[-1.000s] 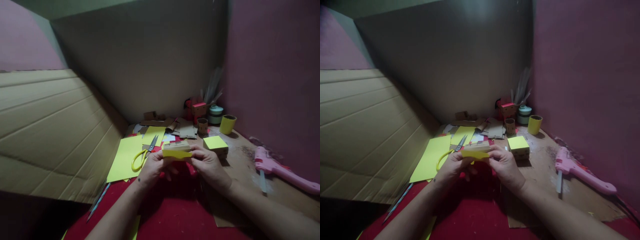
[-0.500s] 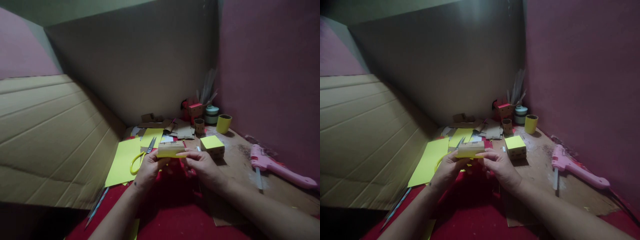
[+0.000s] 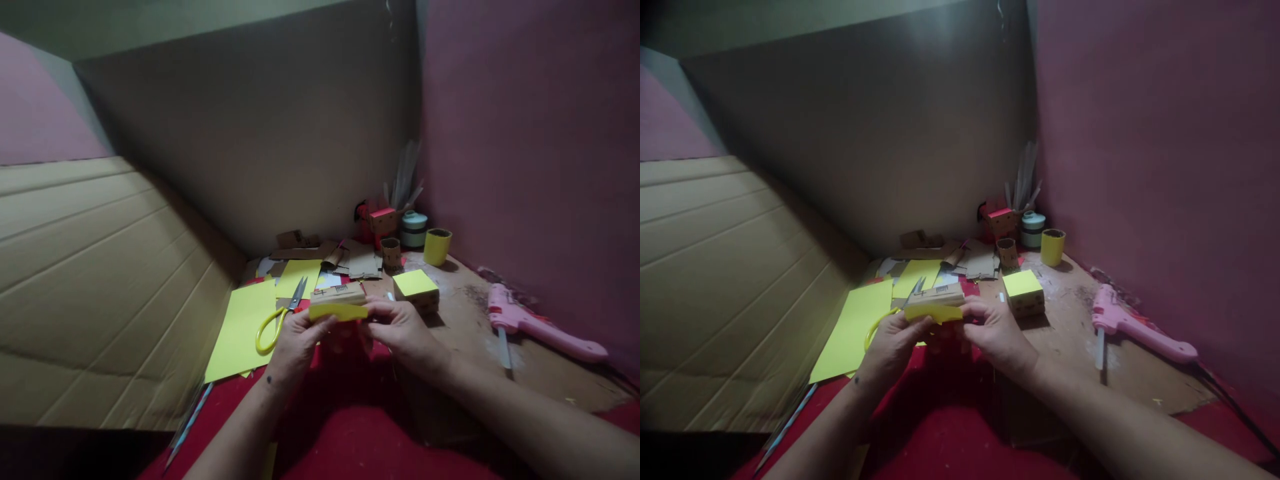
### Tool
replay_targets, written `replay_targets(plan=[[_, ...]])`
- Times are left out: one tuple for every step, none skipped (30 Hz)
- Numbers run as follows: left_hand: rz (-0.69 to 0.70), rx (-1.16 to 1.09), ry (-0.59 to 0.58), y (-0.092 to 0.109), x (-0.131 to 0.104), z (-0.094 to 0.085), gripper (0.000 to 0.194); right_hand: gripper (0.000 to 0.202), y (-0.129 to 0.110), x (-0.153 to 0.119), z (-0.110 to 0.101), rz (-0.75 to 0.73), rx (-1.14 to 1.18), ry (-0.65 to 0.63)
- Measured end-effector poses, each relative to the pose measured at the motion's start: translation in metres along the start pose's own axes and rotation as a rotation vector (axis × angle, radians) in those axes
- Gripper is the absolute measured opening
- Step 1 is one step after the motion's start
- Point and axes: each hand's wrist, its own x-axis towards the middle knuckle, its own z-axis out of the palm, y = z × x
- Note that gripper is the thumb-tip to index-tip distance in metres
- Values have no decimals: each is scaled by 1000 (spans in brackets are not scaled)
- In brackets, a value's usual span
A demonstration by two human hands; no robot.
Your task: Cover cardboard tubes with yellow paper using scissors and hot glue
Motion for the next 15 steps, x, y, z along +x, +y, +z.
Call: replay_targets(plan=[[13,1,24,1,0,0,24,22,-5,-2,-2,-33,-44,-6],[27,3,47,3,0,1,23,28,-10,-5,-5,-61,-94,8],[40,4,68,5,0,2,21,34,-15,-10,-11,-93,-153,41],[51,6,86,7,-1,2,19,34,-21,-16,-20,-107,-223,93],[60,7,101,9,-2,3,17,31,-26,-25,-32,-122,-327,145],[66,8,113,10,-2,3,17,28,-30,-35,-46,-171,-452,204],[69,5,120,12,-3,3,17,24,-32,-45,-63,-255,-606,287],[72,5,125,13,-4,4,17,26,-34,-57,-81,-323,-805,369],[80,8,130,14,-5,4,18,29,-35,-68,-100,-335,-1002,429],[92,16,138,16,-6,4,19,30,-35,-79,-119,-306,-1179,504],[108,35,147,16,-7,5,19,33,-35,-88,-136,-273,-1351,529],[131,61,159,17,-7,5,19,36,-34,-97,-151,-221,-1510,514],[145,89,167,18,-8,6,19,39,-34,-103,-163,-131,-1635,483],[158,117,167,18,-8,7,20,41,-33,-108,-173,-72,-1705,466],[180,134,163,19,-9,8,21,44,-31,-110,-180,-46,-1744,428]])
